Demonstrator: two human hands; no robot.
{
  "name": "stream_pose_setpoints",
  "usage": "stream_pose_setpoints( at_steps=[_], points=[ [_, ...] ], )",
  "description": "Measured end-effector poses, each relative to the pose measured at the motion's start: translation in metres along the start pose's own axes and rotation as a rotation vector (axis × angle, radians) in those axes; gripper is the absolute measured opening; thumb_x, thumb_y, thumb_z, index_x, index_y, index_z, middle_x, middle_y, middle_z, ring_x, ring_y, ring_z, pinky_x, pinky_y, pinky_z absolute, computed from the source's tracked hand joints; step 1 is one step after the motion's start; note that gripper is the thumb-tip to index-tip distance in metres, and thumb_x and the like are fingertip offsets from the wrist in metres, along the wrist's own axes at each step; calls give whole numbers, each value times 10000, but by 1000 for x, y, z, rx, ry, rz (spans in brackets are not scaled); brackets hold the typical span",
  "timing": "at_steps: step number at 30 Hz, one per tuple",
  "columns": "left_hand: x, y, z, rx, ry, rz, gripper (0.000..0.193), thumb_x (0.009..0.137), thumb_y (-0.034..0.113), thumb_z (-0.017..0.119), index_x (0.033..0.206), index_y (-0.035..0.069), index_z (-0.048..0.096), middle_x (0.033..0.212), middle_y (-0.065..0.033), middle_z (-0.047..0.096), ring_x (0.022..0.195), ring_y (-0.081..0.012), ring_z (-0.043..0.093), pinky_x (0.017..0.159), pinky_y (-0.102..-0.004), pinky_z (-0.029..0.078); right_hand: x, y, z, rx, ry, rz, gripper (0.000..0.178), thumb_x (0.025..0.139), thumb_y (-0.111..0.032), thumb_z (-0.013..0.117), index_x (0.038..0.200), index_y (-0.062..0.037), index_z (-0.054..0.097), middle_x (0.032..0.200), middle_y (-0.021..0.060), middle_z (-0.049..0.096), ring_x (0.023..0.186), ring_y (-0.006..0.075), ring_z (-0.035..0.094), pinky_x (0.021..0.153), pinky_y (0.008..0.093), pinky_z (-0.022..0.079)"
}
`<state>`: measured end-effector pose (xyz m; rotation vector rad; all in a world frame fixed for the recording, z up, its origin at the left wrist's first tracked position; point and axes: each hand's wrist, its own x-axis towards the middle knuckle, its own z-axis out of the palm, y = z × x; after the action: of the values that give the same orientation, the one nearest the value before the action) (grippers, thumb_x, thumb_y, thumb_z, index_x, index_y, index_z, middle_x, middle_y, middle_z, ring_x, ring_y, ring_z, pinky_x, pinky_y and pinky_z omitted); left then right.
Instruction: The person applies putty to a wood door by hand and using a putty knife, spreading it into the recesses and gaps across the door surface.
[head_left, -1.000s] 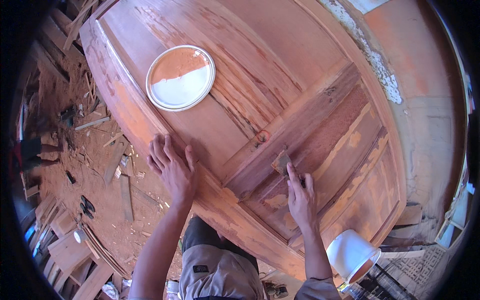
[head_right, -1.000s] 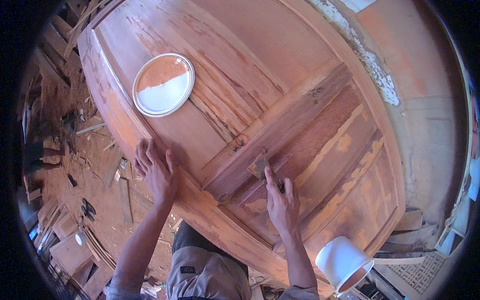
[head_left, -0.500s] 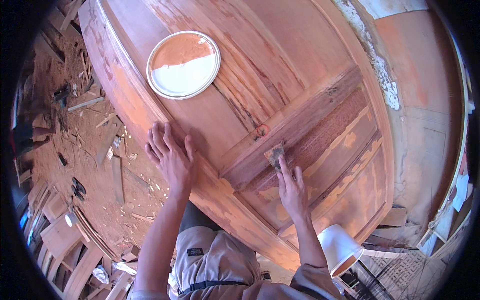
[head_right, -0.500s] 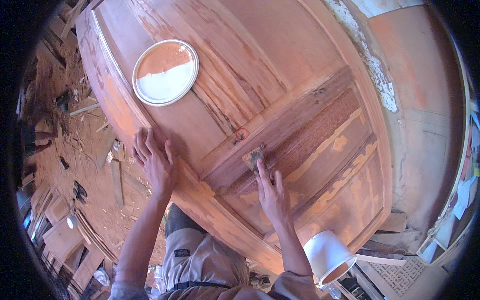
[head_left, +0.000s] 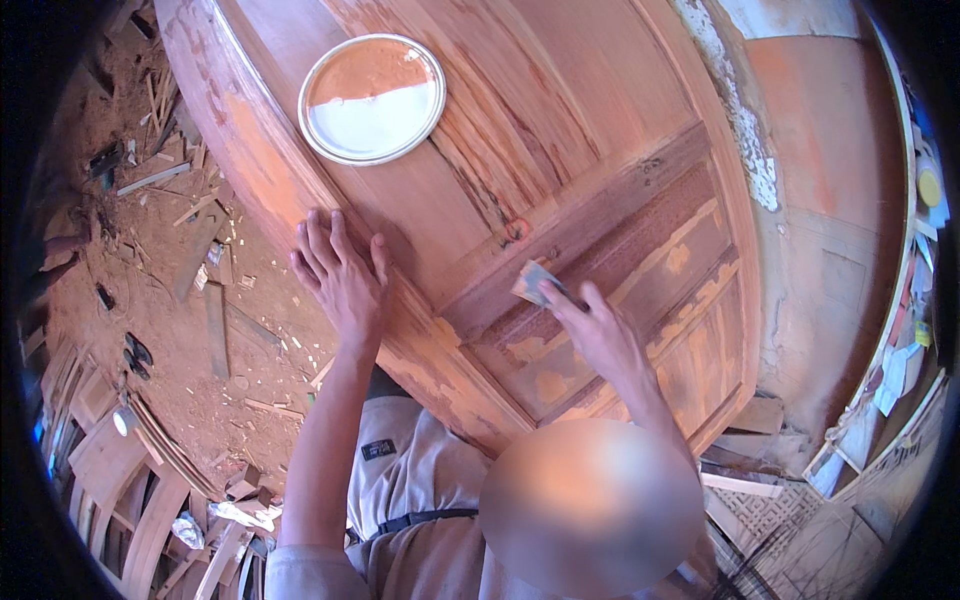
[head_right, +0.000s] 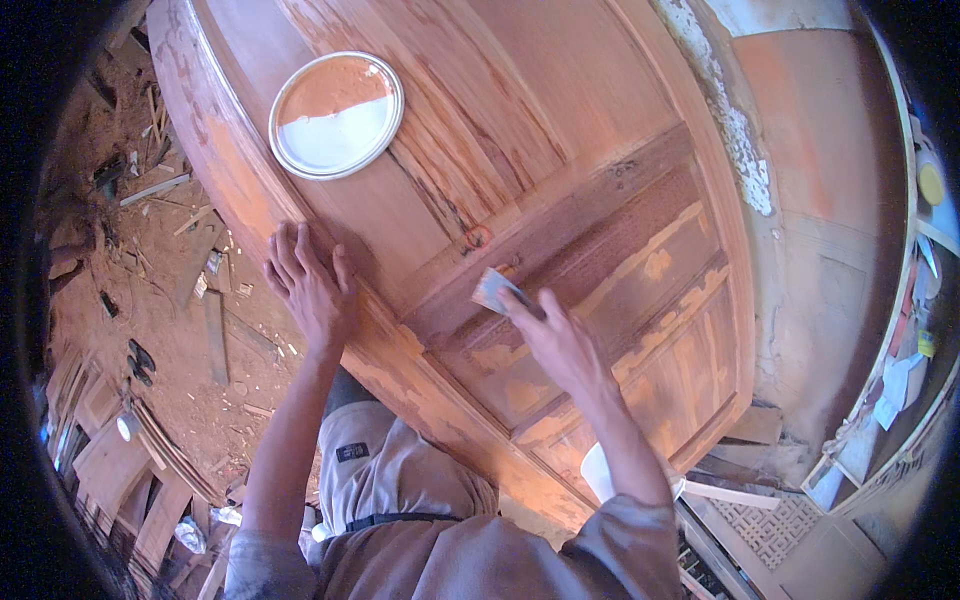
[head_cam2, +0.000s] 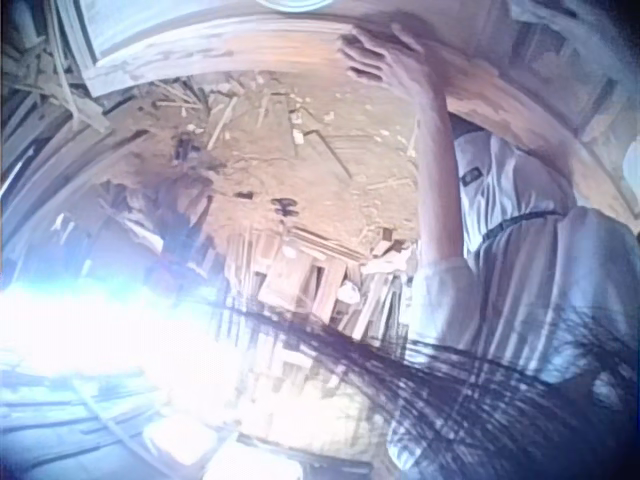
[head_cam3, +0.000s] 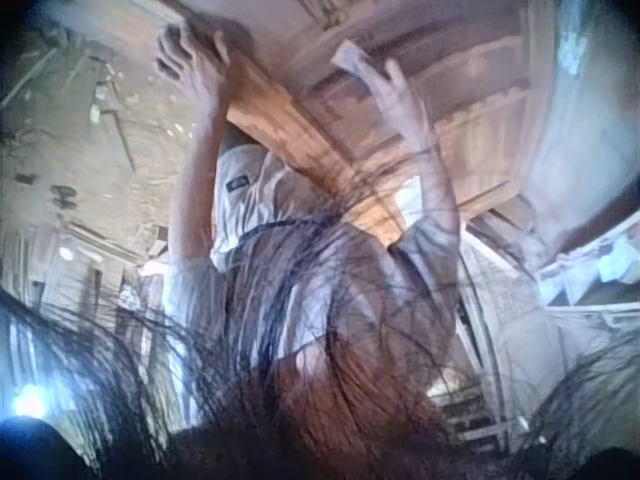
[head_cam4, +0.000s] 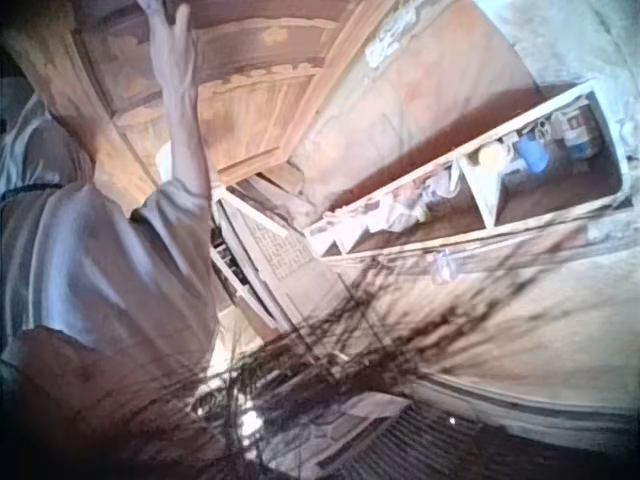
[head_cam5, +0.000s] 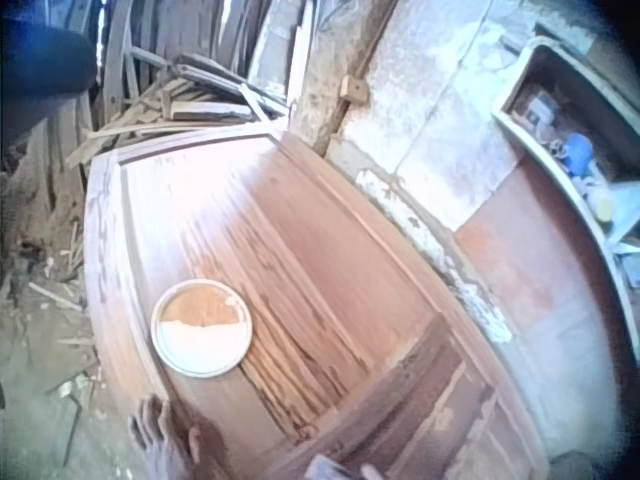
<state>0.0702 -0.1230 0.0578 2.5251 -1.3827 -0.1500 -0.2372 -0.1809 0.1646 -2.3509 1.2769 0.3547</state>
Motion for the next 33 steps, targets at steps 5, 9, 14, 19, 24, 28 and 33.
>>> stream_pose_setpoints(
  at_steps=[5,9,14,19,24,28,33],
  points=[
    [1,-2,0,-4,5,-6,587,1005,395,529,1482,81,396,1580,-170,322,1499,-346,230,1218,-534,111,32,5,-21,-220,-297,-120,595,940,-119,556,1493,-311,446,956,166,534,747,366,701,656,475,589],
    [-1,-2,1,-6,-4,-7,612,999,425,530,1480,67,410,1586,-174,308,1506,-345,211,1222,-535,95,20,38,-35,-262,-308,0,570,942,-185,601,1476,-332,471,956,163,542,689,356,687,610,480,585],
    [-2,-2,2,-4,10,1,594,1003,400,536,1487,89,389,1581,-166,321,1499,-342,231,1220,-532,106,4,25,-11,-16,-87,126,495,979,-220,608,1461,-272,510,953,164,529,727,384,642,637,494,533],
    [1,-2,1,-8,15,4,594,1001,402,540,1484,90,390,1580,-171,318,1498,-344,230,1218,-536,108,3,22,74,312,319,183,496,993,-168,608,1473,-229,500,934,172,519,771,401,590,648,490,495],
    [0,-6,3,1,22,-6,620,994,423,537,1484,69,399,1580,-183,311,1497,-355,226,1210,-550,115,-30,43,35,225,170,182,457,976,-152,625,1423,-218,561,913,162,513,773,383,598,641,478,499],
    [0,-5,2,-23,-15,12,629,999,444,515,1482,56,403,1581,-194,302,1499,-363,218,1208,-566,109,0,26,-12,44,-20,-26,501,957,-198,642,1435,-306,541,897,134,498,654,356,629,592,485,521],
    [-2,-11,7,-20,1,5,633,999,447,513,1489,65,396,1585,-189,299,1502,-363,210,1211,-563,102,36,42,-20,-253,-224,-214,561,947,-246,637,1463,-397,477,900,131,524,638,347,657,573,478,557]
  ],
)
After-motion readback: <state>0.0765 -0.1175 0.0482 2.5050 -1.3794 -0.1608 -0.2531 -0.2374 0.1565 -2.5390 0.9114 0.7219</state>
